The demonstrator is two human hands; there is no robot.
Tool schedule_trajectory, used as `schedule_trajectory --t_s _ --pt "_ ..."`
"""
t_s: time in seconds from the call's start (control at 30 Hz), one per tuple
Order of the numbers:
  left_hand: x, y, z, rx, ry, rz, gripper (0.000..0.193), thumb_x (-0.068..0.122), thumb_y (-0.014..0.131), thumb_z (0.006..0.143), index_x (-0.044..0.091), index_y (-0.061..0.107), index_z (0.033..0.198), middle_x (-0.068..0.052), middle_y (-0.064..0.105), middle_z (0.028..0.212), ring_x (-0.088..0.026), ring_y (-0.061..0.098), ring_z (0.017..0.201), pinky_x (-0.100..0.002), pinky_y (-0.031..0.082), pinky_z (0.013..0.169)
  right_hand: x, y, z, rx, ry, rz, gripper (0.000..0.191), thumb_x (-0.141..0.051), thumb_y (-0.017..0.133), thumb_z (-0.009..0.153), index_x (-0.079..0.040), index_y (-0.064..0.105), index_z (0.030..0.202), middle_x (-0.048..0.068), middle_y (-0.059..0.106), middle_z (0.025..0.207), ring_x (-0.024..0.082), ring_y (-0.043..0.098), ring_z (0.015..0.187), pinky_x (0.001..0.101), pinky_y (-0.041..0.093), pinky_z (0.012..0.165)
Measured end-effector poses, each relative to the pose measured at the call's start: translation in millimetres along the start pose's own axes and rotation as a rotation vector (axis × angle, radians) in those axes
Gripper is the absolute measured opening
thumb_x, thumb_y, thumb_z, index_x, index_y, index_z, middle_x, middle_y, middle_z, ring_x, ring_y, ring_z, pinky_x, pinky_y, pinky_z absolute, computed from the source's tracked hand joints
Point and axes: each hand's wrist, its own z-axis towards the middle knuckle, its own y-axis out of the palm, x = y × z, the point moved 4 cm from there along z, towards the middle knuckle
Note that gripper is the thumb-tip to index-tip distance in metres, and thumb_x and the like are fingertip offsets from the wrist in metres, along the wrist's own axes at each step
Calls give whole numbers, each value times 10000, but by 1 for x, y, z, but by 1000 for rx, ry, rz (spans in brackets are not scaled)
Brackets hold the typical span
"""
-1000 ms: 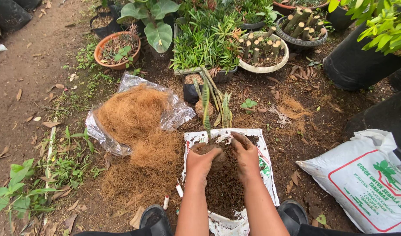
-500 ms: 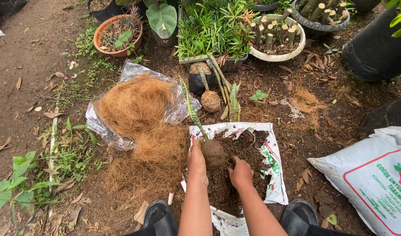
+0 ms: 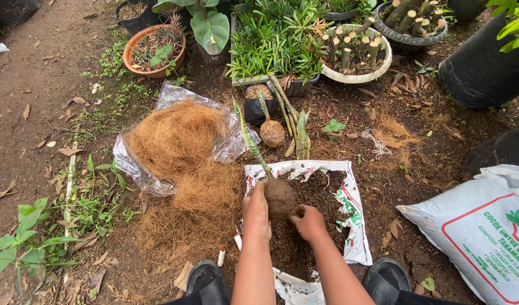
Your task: The person packs soil around the roots of a snake plant and then handles a pile of coconut coir. The person works with their hands, pressing soil into the root ball and later pulling apart the coir fibers.
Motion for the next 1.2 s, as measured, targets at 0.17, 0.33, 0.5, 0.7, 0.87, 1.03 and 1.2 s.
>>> schedule_trajectory --t_s 0.17,0.33,0.5,0.7,0.87,1.03,1.2 --pt "1 3 -4 62 1 133 607 466 503 969 45 557 1402 -164 637 1398 -275 549 1397 -496 296 1209 -12 -46 -15 -250 121 909 263 -85 694 927 -36 719 1184 91 759 1057 189 677 864 356 545 776" --pt "-10 8 8 -78 224 60 733 556 360 975 182 312 1604 -76 217 1699 -202 158 1575 -439 89 1256 -67 -112 -54 -200 -19 1201 238 -81 663 921 -32 682 1153 77 747 1053 182 702 908 378 597 852" --pt "-15 21 -1 -151 264 174 764 615 360 950 276 239 1623 -70 130 1710 -200 63 1590 -452 68 1250 -118 -140 -99 -43 -203 1207 213 -59 712 906 -23 728 1115 107 753 1043 186 704 936 345 571 893" --pt "0 36 -29 -125 172 160 686 613 609 939 -4 668 1233 -196 725 1133 -301 713 1092 -446 514 1067 -153 -130 -133 244 -403 519 247 -95 762 870 -5 762 1100 67 790 989 179 733 921 294 582 867" --pt "18 41 -44 -212 271 -103 428 382 721 924 24 664 1151 -104 712 1014 -218 662 911 -410 512 867 -166 -131 -151 216 -775 493 244 -39 659 947 24 730 1172 52 683 1180 159 693 1064 279 544 931" --pt "18 37 -38 -146 285 -159 393 298 672 919 72 611 1234 -91 709 1111 -180 679 1059 -349 507 987 -170 -128 -149 251 -783 805 308 42 637 911 32 662 1218 58 611 1223 141 663 1126 272 560 972" --pt "4 37 -23 -196 445 -239 420 281 587 1008 -25 602 1296 -112 655 1194 -190 636 1143 -336 458 1051 -163 -115 -149 492 -673 837 235 17 715 908 50 709 1141 89 709 1081 139 698 1006 263 576 903"
